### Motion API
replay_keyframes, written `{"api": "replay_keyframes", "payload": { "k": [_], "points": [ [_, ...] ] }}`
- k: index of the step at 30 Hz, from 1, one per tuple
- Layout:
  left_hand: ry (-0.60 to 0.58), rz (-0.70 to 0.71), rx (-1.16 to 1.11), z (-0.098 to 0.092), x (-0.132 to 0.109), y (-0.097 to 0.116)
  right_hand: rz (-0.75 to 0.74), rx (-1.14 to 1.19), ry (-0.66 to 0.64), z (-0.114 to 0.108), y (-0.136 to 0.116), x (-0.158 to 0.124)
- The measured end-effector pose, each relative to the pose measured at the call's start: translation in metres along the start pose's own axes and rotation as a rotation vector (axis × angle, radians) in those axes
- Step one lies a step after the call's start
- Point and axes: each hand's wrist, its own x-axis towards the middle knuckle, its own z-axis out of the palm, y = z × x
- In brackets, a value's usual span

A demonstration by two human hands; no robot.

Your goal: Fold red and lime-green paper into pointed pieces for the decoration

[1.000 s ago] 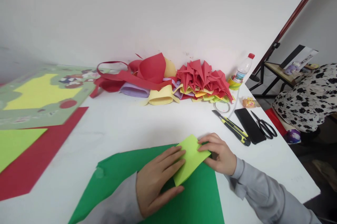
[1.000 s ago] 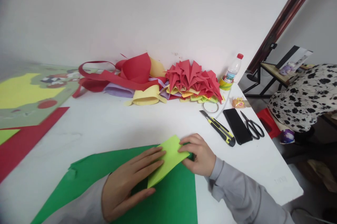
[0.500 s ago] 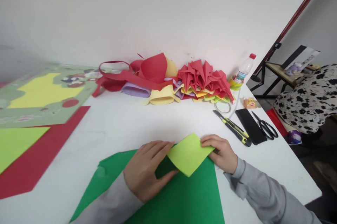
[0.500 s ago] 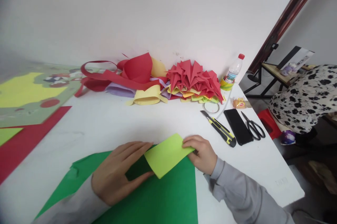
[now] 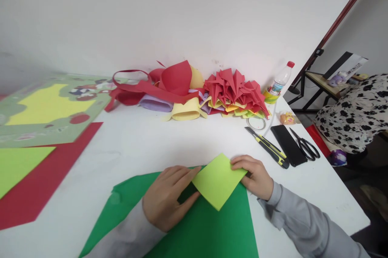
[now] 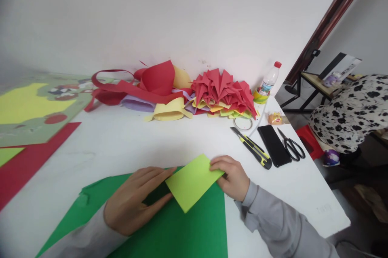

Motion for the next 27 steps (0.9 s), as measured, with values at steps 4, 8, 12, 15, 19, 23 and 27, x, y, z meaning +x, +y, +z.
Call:
{"api": "replay_keyframes", "payload": {
  "k": [4,8,12,15,19,23,27],
  "points": [
    [-0.008,0.003,-0.018,-0.0012,0.0009,-0.0017,-0.014,-0.015,0.007,0.001,0.0006,-0.0002],
    [0.002,-0.03,-0.026,-0.0003,-0.0009,-0.0048,-0.022,-0.027,0.009,0.0014,0.001,-0.0005],
    [0.002,-0.023,-0.025,0.0009,-0.0022,-0.0059,-0.027,-0.035,0.008,0.0013,0.0012,-0.0005],
    [0.008,-0.031,-0.028,0.0012,-0.0023,-0.0053,-0.032,-0.035,0.014,0.0017,0.0012,-0.0005],
    [0.015,-0.033,-0.032,0.0004,-0.0009,-0.0033,-0.033,-0.034,0.018,0.0023,0.0018,-0.0011],
    [0.013,-0.011,-0.031,-0.0028,0.0019,-0.0032,-0.029,-0.039,0.02,0.0026,0.0027,-0.0016],
    [-0.032,0.047,-0.023,-0.0062,0.0037,-0.0064,-0.035,-0.04,0.021,0.0028,0.0027,-0.0011]
  ]
}}
